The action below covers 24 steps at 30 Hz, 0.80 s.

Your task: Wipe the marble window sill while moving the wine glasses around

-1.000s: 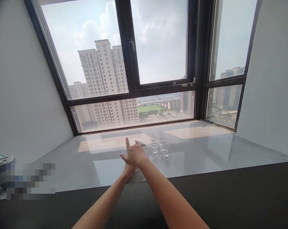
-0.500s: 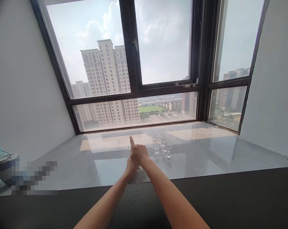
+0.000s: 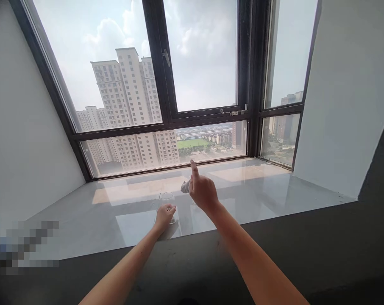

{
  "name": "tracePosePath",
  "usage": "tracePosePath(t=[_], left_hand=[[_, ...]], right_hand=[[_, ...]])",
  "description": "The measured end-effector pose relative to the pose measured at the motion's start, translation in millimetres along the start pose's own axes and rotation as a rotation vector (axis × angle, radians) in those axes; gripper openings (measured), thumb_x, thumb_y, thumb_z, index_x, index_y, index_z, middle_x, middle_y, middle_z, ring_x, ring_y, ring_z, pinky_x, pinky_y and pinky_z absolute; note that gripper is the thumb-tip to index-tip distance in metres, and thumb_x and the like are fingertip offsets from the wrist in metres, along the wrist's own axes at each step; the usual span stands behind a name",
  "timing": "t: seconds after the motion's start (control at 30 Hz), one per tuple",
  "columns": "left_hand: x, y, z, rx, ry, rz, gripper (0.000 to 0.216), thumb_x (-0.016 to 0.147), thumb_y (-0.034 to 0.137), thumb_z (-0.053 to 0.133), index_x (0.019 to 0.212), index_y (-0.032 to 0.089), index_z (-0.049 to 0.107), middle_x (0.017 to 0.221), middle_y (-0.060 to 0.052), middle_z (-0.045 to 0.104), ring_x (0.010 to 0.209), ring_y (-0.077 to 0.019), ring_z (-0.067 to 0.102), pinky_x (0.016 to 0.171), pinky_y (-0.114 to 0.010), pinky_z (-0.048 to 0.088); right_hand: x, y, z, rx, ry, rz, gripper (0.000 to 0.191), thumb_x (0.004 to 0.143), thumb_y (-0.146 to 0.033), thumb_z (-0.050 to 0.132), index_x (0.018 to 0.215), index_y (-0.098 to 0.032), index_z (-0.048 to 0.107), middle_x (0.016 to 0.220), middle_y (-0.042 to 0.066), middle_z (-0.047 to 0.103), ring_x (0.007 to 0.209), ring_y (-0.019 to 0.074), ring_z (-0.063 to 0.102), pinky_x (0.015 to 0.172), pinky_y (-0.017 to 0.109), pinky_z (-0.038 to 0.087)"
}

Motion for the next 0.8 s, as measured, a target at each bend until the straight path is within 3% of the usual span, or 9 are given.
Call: tracePosePath(t=[0.17,0.27,0.47,0.57,0.7,0.8], left_hand=[[1,4,-3,0.005,0.01,0.001,0.035,0.075,0.047,0.05,0.053,0.02,0.048,0.043,0.004,0.04,0.046,-0.011,0.037,0.052,-0.023,0.024],[1,6,-4,-0.009,0.026,-0.009,0.035,0.074,0.047,0.051,0.052,0.02,0.048,0.042,0.004,0.04,0.044,-0.0109,0.037,0.052,-0.023,0.024],[1,5,-6,-0.144,0.0,-0.056,0.039,0.07,0.052,0.058,0.052,0.02,0.047,0.043,0.005,0.039,0.043,-0.0097,0.037,0.049,-0.022,0.025],[1,-1,-10,-0.325,0.028,-0.145,0.039,0.066,0.055,0.063,0.06,0.019,0.052,0.048,0.006,0.044,0.044,-0.0088,0.038,0.048,-0.022,0.028],[0,-12,-17,-0.592,0.115,-0.211,0.039,0.065,0.053,0.067,0.07,0.017,0.053,0.053,0.007,0.047,0.044,-0.0066,0.037,0.047,-0.021,0.03],[1,-19,-20,-0.656,0.184,-0.217,0.037,0.067,0.052,0.064,0.072,0.018,0.05,0.05,0.009,0.041,0.043,-0.006,0.035,0.045,-0.021,0.03]], right_hand=[[-35,86,-2,-0.166,-0.024,0.153,0.058,0.096,-0.022,0.028,0.152,-0.009,0.017,0.054,0.001,0.055,0.048,0.0181,0.05,0.051,0.027,0.037],[-49,99,3,-0.149,-0.046,0.195,0.058,0.096,-0.023,0.029,0.151,-0.009,0.019,0.053,0.0,0.055,0.046,0.0169,0.049,0.05,0.025,0.035],[-50,53,31,0.083,-0.093,0.205,0.055,0.097,-0.024,0.021,0.151,-0.01,0.021,0.058,0.002,0.06,0.05,0.0167,0.052,0.049,0.024,0.033],[-51,16,65,0.184,-0.153,0.217,0.054,0.098,-0.024,0.022,0.15,-0.011,0.023,0.069,0.006,0.067,0.059,0.0182,0.059,0.055,0.025,0.038],[-61,-33,118,0.255,-0.258,0.251,0.059,0.096,-0.022,0.026,0.152,-0.008,0.013,0.084,0.011,0.071,0.074,0.0223,0.065,0.063,0.028,0.042],[-66,-55,134,0.239,-0.237,0.264,0.06,0.096,-0.02,0.028,0.152,-0.007,0.01,0.089,0.014,0.071,0.081,0.0232,0.066,0.067,0.029,0.044]])
Point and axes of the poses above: each hand's wrist, its own x-axis towards the middle knuckle, its own z-axis out of the palm, y = z × x, the point moved 5 cm from there along x, towards the middle knuckle
